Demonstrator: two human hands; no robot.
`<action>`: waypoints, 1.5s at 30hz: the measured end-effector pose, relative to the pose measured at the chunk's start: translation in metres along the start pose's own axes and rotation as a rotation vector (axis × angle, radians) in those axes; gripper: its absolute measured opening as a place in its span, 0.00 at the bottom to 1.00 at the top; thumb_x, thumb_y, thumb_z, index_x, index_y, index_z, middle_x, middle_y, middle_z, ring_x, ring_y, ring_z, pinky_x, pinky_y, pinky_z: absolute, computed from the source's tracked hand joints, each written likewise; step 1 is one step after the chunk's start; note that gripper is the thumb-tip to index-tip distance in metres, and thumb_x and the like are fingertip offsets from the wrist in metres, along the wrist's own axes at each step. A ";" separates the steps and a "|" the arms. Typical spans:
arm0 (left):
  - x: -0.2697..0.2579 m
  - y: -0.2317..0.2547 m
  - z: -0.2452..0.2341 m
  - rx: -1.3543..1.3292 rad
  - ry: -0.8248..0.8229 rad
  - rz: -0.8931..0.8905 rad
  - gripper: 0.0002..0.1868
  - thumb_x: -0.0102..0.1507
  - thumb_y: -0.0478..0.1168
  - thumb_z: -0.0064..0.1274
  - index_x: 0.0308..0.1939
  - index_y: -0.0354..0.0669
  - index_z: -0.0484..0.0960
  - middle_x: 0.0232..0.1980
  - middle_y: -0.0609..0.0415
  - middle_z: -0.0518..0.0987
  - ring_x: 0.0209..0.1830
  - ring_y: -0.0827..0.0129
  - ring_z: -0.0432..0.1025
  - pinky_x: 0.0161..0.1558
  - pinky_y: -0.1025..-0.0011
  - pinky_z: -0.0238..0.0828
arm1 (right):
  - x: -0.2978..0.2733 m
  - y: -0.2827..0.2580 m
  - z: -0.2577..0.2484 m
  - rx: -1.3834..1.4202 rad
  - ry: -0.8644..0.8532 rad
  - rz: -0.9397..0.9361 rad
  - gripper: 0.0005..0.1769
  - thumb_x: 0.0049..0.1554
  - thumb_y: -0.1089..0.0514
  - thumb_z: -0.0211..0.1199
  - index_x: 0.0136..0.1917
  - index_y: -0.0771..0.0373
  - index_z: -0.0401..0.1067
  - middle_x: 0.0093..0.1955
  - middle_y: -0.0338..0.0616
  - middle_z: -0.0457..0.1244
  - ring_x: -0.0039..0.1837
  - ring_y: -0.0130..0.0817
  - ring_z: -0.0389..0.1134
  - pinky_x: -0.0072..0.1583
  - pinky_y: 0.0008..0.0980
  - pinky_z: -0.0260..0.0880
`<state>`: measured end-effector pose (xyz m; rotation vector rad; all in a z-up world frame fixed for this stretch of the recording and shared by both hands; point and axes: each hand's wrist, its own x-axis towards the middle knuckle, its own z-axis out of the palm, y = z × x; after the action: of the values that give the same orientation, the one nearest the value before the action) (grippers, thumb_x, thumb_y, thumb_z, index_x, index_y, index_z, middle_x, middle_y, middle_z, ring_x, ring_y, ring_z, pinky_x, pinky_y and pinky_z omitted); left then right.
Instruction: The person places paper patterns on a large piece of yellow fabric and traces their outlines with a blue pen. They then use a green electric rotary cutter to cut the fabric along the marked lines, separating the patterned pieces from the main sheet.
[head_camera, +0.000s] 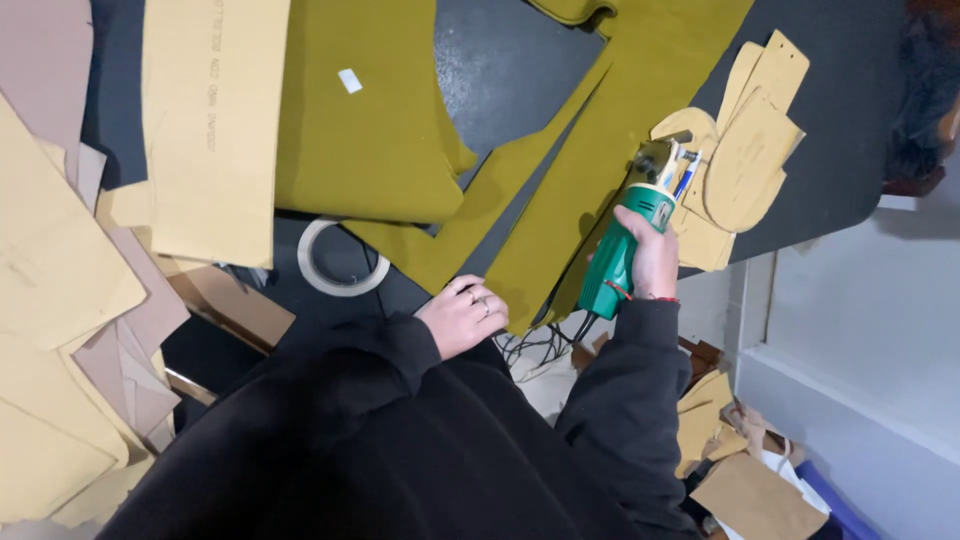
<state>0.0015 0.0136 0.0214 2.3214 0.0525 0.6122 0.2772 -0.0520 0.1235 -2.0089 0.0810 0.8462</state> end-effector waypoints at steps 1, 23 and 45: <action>0.001 -0.001 0.000 0.000 0.000 0.001 0.07 0.61 0.38 0.52 0.43 0.49 0.80 0.48 0.62 0.78 0.53 0.67 0.73 0.66 0.59 0.64 | 0.003 -0.002 0.000 0.000 0.001 -0.001 0.17 0.54 0.55 0.66 0.53 0.67 0.69 0.39 0.47 0.65 0.36 0.40 0.71 0.37 0.44 0.77; -0.001 -0.007 -0.013 -0.016 0.006 -0.134 0.03 0.61 0.40 0.53 0.38 0.55 0.80 0.43 0.68 0.78 0.46 0.70 0.73 0.65 0.58 0.62 | 0.084 -0.044 -0.059 -0.136 -0.154 0.010 0.19 0.51 0.55 0.64 0.54 0.66 0.69 0.38 0.48 0.65 0.37 0.42 0.70 0.41 0.44 0.76; 0.011 0.004 -0.015 -0.098 -0.072 -0.385 0.02 0.59 0.43 0.59 0.31 0.58 0.82 0.32 0.65 0.76 0.42 0.65 0.73 0.63 0.59 0.62 | 0.195 -0.121 -0.099 -0.976 -0.639 -0.308 0.38 0.38 0.66 0.67 0.65 0.62 0.69 0.50 0.47 0.68 0.53 0.39 0.70 0.57 0.35 0.68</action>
<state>0.0044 0.0226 0.0378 2.1564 0.4163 0.3278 0.5234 -0.0084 0.1294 -2.3719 -1.1703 1.4392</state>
